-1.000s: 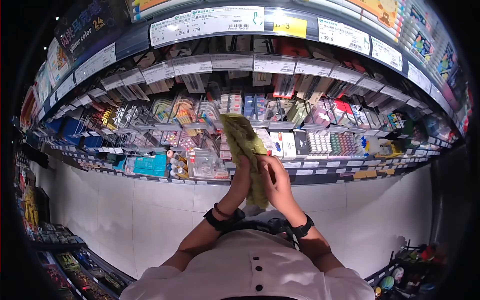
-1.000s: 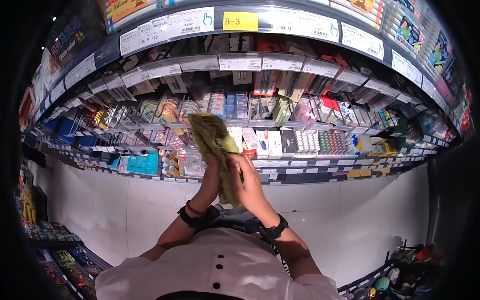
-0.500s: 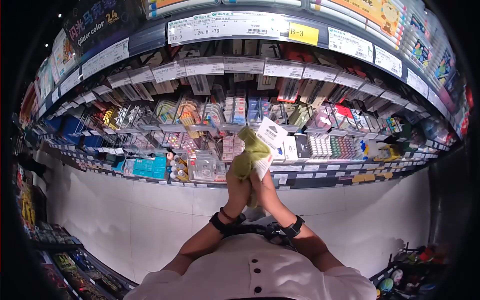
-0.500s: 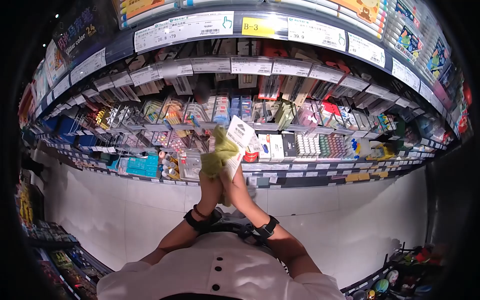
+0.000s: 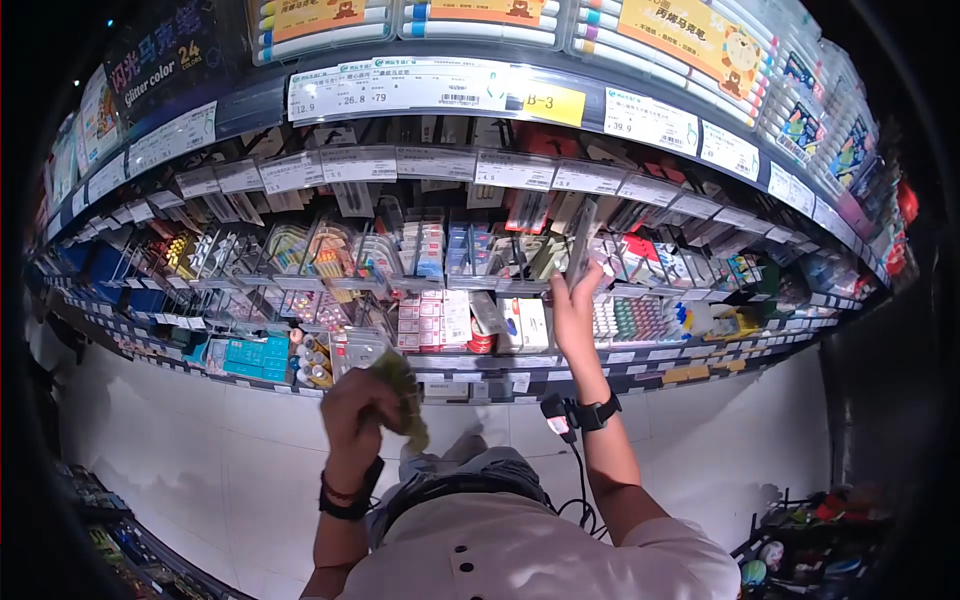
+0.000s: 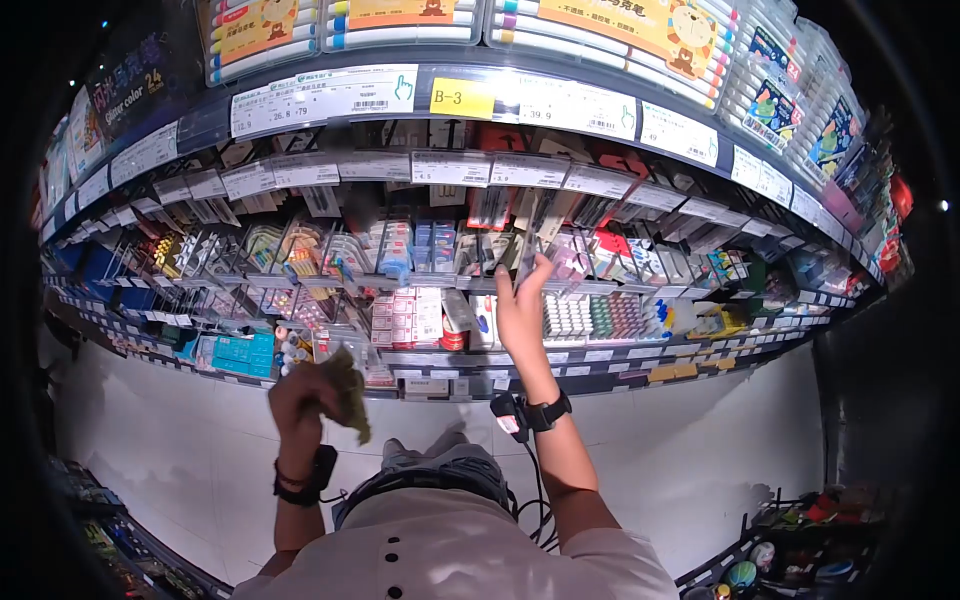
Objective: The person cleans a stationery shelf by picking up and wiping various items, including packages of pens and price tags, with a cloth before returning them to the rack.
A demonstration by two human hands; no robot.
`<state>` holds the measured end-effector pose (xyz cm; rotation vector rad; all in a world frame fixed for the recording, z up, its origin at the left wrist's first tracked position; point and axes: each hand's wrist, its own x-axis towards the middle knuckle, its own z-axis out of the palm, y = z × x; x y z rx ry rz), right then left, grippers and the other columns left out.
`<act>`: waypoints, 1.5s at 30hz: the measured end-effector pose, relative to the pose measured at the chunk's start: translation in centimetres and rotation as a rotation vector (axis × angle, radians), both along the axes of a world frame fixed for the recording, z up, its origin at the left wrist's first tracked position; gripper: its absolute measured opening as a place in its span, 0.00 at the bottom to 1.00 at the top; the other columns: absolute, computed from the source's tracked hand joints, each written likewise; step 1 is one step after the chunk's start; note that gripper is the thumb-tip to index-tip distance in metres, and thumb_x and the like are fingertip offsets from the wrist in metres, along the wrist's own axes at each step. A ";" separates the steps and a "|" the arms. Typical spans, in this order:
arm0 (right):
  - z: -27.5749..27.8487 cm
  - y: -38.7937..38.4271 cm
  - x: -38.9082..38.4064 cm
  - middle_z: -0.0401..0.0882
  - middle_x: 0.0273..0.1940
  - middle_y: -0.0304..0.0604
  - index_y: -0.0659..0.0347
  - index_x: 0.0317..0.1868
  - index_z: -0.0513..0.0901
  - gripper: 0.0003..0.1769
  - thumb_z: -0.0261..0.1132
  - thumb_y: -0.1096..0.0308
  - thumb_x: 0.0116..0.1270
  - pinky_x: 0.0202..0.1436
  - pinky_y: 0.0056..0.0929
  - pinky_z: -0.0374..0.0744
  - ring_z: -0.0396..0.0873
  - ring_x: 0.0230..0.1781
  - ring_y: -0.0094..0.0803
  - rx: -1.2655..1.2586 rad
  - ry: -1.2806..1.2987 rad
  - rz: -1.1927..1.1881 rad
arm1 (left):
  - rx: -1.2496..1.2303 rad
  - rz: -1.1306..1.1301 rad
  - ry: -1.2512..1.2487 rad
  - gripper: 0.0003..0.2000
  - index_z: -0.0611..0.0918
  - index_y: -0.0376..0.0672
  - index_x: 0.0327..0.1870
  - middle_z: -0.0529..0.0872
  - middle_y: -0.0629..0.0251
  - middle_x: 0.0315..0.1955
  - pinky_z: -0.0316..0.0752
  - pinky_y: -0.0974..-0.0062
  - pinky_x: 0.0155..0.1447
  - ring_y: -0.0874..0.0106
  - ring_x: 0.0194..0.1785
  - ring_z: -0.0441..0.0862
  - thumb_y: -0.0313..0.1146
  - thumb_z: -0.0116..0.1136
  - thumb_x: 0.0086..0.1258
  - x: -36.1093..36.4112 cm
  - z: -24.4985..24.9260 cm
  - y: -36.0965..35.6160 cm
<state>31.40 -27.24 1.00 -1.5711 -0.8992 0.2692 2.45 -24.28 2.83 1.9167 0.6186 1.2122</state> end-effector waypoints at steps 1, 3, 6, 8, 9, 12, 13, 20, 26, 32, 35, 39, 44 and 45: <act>-0.3 0.8 0.6 0.66 0.47 0.58 0.69 0.56 0.52 0.26 0.53 0.72 0.60 0.50 0.33 0.68 0.70 0.47 0.45 -0.024 -0.197 -0.067 | 0.143 0.009 -0.046 0.14 0.76 0.39 0.27 0.77 0.68 0.13 0.69 0.72 0.34 0.66 0.22 0.73 0.18 0.40 0.37 -1.1 2.4 -0.3; 0.0 2.0 1.5 0.60 0.51 0.66 0.74 0.57 0.50 0.33 0.57 0.71 0.56 0.57 0.39 0.62 0.63 0.53 0.54 -0.058 -0.430 -0.127 | 0.238 0.176 -0.033 0.11 0.76 0.40 0.29 0.75 0.70 0.11 0.71 0.71 0.32 0.70 0.18 0.71 0.22 0.45 0.42 -3.5 6.8 -2.8; 2.2 3.7 1.0 0.57 0.51 0.68 0.77 0.59 0.48 0.40 0.61 0.64 0.56 0.56 0.44 0.62 0.61 0.53 0.60 -0.083 -0.586 -0.246 | 0.483 -0.023 -0.299 0.11 0.77 0.43 0.32 0.76 0.69 0.13 0.71 0.74 0.27 0.71 0.13 0.68 0.27 0.49 0.46 -2.2 11.9 -4.5; 2.4 5.1 1.2 0.60 0.47 0.67 0.77 0.58 0.50 0.43 0.63 0.55 0.56 0.50 0.45 0.66 0.65 0.47 0.60 -0.083 -0.686 -0.347 | 0.495 -0.250 -0.260 0.11 0.77 0.44 0.34 0.76 0.68 0.14 0.71 0.73 0.27 0.70 0.14 0.69 0.28 0.48 0.47 -2.4 14.1 -4.2; 2.8 5.6 1.2 0.60 0.46 0.66 0.77 0.58 0.51 0.44 0.63 0.52 0.56 0.48 0.45 0.67 0.66 0.44 0.60 -0.126 -0.677 -0.346 | 0.475 -0.323 -0.244 0.11 0.76 0.44 0.34 0.76 0.68 0.14 0.71 0.73 0.27 0.70 0.14 0.69 0.29 0.48 0.48 -2.4 14.7 -4.0; 3.3 6.9 1.3 0.61 0.42 0.64 0.77 0.57 0.52 0.47 0.63 0.46 0.54 0.41 0.46 0.70 0.69 0.39 0.59 -0.225 -0.674 -0.378 | 0.409 -0.503 -0.206 0.12 0.76 0.46 0.36 0.76 0.67 0.16 0.70 0.73 0.27 0.69 0.15 0.69 0.32 0.48 0.50 -2.3 16.0 -3.3; 2.9 7.4 1.6 0.61 0.41 0.63 0.77 0.56 0.53 0.47 0.64 0.45 0.53 0.40 0.47 0.70 0.69 0.38 0.59 -0.241 -0.692 -0.396 | 0.388 -0.539 -0.196 0.12 0.76 0.46 0.37 0.76 0.67 0.17 0.70 0.73 0.27 0.69 0.15 0.69 0.33 0.48 0.50 -2.4 16.2 -3.2; 0.7 7.5 0.7 0.63 0.42 0.63 0.73 0.58 0.52 0.49 0.63 0.43 0.52 0.37 0.48 0.71 0.71 0.36 0.60 -0.207 -0.805 -0.421 | 0.296 -0.662 -0.158 0.14 0.74 0.50 0.42 0.75 0.64 0.20 0.69 0.72 0.26 0.68 0.17 0.69 0.39 0.47 0.54 -3.4 16.6 -2.8; 1.2 8.5 2.1 0.66 0.41 0.63 0.73 0.51 0.62 0.43 0.64 0.42 0.50 0.36 0.47 0.73 0.74 0.34 0.59 -0.449 -0.759 -0.383 | 0.237 -0.733 -0.111 0.16 0.73 0.53 0.46 0.75 0.62 0.23 0.69 0.71 0.26 0.66 0.19 0.70 0.45 0.47 0.58 -4.3 17.3 -2.9; 1.7 10.3 4.6 0.68 0.45 0.69 0.75 0.40 0.73 0.35 0.63 0.45 0.51 0.45 0.45 0.72 0.72 0.41 0.59 -0.587 -0.734 -0.250 | 0.126 -0.764 -0.002 0.18 0.72 0.56 0.50 0.75 0.61 0.27 0.68 0.70 0.26 0.65 0.21 0.70 0.50 0.46 0.61 -6.2 17.3 -3.7; 1.5 8.4 2.2 0.68 0.41 0.62 0.76 0.38 0.71 0.29 0.61 0.52 0.57 0.49 0.45 0.64 0.63 0.47 0.51 -0.314 -0.812 -0.436 | 0.108 -0.716 0.020 0.17 0.72 0.60 0.49 0.74 0.61 0.26 0.67 0.70 0.24 0.66 0.19 0.70 0.53 0.46 0.62 -6.3 17.1 -4.2; -4.1 4.5 0.3 0.67 0.25 0.50 0.71 0.32 0.72 0.10 0.58 0.71 0.55 0.34 0.37 0.68 0.68 0.28 0.46 0.233 -0.901 0.014 | 0.199 -0.630 -0.263 0.18 0.70 0.70 0.50 0.74 0.62 0.26 0.67 0.69 0.20 0.68 0.17 0.69 0.58 0.46 0.59 -4.3 14.7 -4.7; -16.9 3.4 1.2 0.72 0.25 0.48 0.65 0.28 0.73 0.05 0.57 0.72 0.52 0.32 0.37 0.72 0.72 0.26 0.44 -0.204 -0.909 0.488 | 0.106 -0.262 -0.049 0.05 0.79 0.43 0.23 0.78 0.69 0.15 0.70 0.81 0.21 0.74 0.16 0.75 0.25 0.50 0.47 -6.0 10.1 -6.3; -19.1 3.7 1.9 0.74 0.28 0.51 0.65 0.30 0.74 0.07 0.57 0.70 0.53 0.36 0.38 0.73 0.74 0.31 0.45 -0.274 -0.811 0.385 | 0.000 -0.136 -0.038 0.07 0.82 0.41 0.23 0.78 0.66 0.15 0.68 0.79 0.20 0.73 0.15 0.73 0.26 0.50 0.46 -5.2 9.4 -6.5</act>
